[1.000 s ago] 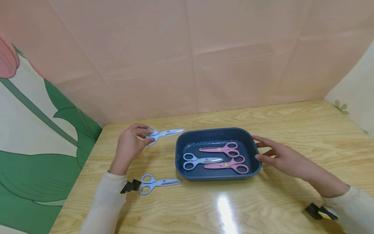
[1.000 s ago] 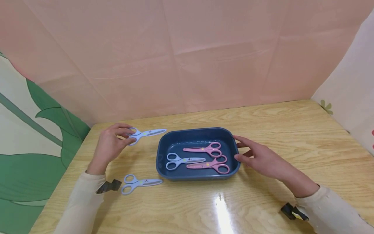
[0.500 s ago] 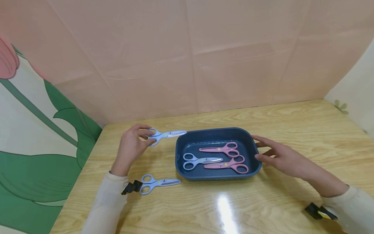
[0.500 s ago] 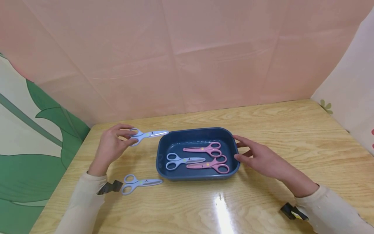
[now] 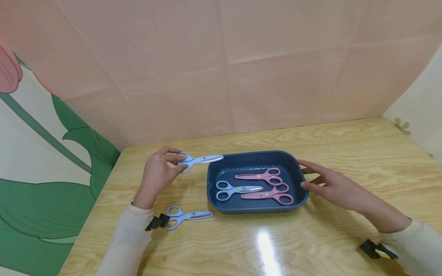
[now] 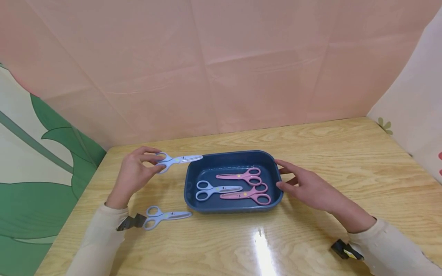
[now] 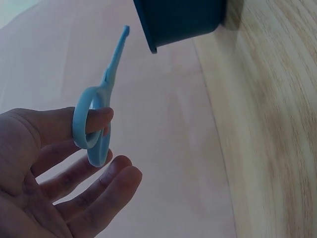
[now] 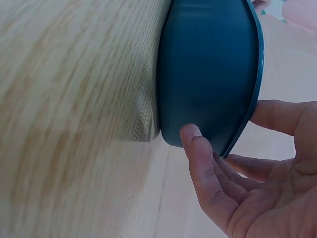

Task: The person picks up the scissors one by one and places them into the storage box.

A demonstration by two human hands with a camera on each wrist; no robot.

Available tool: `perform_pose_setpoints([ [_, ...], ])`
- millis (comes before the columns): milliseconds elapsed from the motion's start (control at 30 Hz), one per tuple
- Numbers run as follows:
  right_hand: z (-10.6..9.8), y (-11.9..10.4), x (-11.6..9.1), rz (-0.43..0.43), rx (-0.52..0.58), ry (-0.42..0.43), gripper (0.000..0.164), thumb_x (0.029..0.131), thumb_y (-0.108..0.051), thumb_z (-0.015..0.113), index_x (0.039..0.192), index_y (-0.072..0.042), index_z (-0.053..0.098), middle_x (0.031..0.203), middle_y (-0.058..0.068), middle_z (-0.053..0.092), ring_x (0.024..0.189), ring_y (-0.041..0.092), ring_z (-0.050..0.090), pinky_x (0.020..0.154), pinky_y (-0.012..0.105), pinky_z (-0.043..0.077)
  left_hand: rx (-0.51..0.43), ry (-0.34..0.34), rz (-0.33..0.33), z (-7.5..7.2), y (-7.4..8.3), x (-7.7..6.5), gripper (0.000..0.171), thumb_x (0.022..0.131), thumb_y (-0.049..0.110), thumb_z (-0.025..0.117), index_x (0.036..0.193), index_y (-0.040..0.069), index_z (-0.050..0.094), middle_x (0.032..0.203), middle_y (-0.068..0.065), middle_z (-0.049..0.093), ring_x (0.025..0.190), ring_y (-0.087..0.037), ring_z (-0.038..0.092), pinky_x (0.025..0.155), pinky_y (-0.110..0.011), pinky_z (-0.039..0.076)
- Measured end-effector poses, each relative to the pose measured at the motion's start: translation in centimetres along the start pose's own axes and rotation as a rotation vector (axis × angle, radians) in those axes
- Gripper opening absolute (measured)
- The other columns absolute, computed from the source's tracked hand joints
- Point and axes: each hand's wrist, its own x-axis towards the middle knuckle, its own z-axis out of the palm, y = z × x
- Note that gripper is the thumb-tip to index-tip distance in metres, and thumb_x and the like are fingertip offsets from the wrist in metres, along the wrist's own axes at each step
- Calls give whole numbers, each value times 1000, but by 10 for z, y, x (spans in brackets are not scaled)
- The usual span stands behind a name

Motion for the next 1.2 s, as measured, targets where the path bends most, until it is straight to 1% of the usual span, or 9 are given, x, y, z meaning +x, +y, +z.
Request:
perform_pose_setpoints([
  [200, 0, -1, -1, -19, -12, 12, 66, 100, -24, 60, 155, -6, 30, 140, 35, 50, 107, 39, 68, 73, 33, 60, -15, -12, 26, 4, 2, 0, 21, 76, 11, 86, 96, 8, 81, 114, -6, 71, 81, -21, 72, 72, -39, 54],
  [333, 1, -1, 0, -25, -12, 16, 65, 100, -24, 60, 155, -6, 30, 140, 35, 50, 107, 39, 68, 73, 33, 60, 0, -14, 37, 5, 2, -1, 21, 76, 10, 85, 96, 8, 81, 114, -6, 71, 80, -20, 72, 71, -38, 55],
  [600, 1, 0, 0, -14, -22, 16, 66, 100, -25, 61, 156, -8, 30, 141, 34, 50, 107, 38, 68, 73, 33, 60, 24, -28, 26, 7, 3, -1, 20, 76, 9, 84, 96, 9, 81, 116, -5, 70, 83, -19, 72, 69, -35, 54],
  [767, 1, 1, 0, -13, -26, 17, 66, 100, -25, 60, 155, -8, 30, 141, 34, 50, 106, 38, 69, 74, 36, 61, 24, -59, 30, 8, 5, -2, 19, 78, 9, 82, 97, 9, 81, 118, -6, 69, 86, -19, 74, 66, -34, 57],
  [900, 2, 0, 0, -26, -31, 24, 65, 100, -24, 61, 155, -7, 30, 139, 33, 52, 105, 36, 69, 74, 36, 60, 28, -84, 23, 7, 9, -3, 19, 79, 8, 81, 98, 8, 80, 119, -6, 68, 86, -19, 75, 65, -32, 55],
  [1133, 2, 0, -1, -39, -42, 35, 64, 100, -24, 61, 155, -7, 31, 137, 32, 54, 104, 35, 70, 74, 32, 59, 50, -97, 22, 8, 13, -4, 21, 77, 11, 84, 97, 12, 81, 118, -3, 69, 91, -22, 72, 73, -39, 55],
  [1200, 1, 0, -1, -38, -42, 35, 64, 100, -24, 61, 155, -7, 31, 137, 32, 54, 104, 35, 70, 73, 31, 59, 48, -102, 21, 8, 15, -4, 20, 77, 12, 83, 97, 12, 81, 118, -2, 70, 89, -22, 72, 73, -39, 55],
])
